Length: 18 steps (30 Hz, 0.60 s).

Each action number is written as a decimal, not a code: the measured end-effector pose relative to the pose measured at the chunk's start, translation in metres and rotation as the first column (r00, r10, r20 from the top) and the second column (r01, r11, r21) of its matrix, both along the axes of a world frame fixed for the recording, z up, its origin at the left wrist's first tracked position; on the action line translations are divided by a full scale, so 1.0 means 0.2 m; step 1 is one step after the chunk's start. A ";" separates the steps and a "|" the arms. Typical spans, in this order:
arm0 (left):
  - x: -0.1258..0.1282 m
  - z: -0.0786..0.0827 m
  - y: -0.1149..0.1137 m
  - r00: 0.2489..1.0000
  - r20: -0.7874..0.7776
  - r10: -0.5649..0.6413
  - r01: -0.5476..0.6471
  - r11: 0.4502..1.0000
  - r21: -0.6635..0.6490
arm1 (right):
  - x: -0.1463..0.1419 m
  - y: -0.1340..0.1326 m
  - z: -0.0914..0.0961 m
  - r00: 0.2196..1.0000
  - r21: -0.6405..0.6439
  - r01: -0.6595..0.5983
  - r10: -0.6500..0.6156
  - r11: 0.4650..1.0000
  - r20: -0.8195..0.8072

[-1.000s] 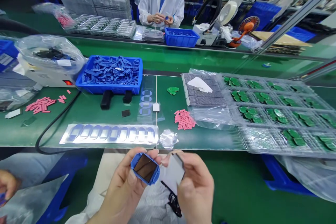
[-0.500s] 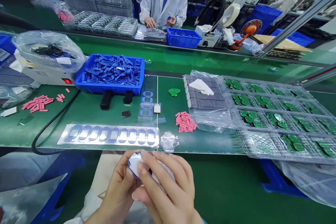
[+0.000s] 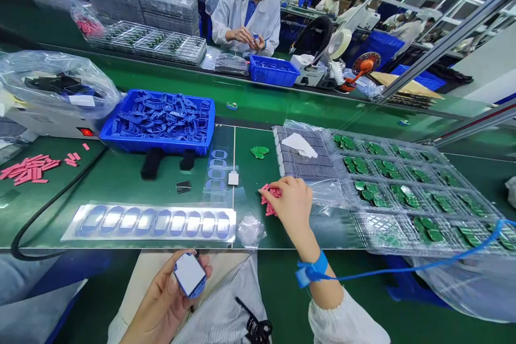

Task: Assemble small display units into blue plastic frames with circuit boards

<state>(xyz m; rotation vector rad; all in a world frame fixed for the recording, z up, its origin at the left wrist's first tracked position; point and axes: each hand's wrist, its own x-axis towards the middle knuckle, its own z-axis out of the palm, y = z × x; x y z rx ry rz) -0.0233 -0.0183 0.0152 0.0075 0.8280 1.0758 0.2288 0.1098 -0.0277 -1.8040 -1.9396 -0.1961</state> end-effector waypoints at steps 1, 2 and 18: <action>0.00 0.00 0.00 1.000 -0.002 0.002 -0.002 1.000 0.004 | -0.01 0.01 0.00 0.999 -0.014 0.005 -0.004 1.000 0.034; 0.00 0.01 0.00 1.000 -0.005 0.002 -0.002 1.000 0.002 | -0.03 0.02 -0.01 0.998 -0.023 0.009 -0.007 1.000 0.063; -0.02 0.02 0.00 0.991 0.113 -0.075 0.060 0.990 0.127 | -0.27 -0.28 0.32 0.785 0.172 -0.504 0.532 0.846 -0.317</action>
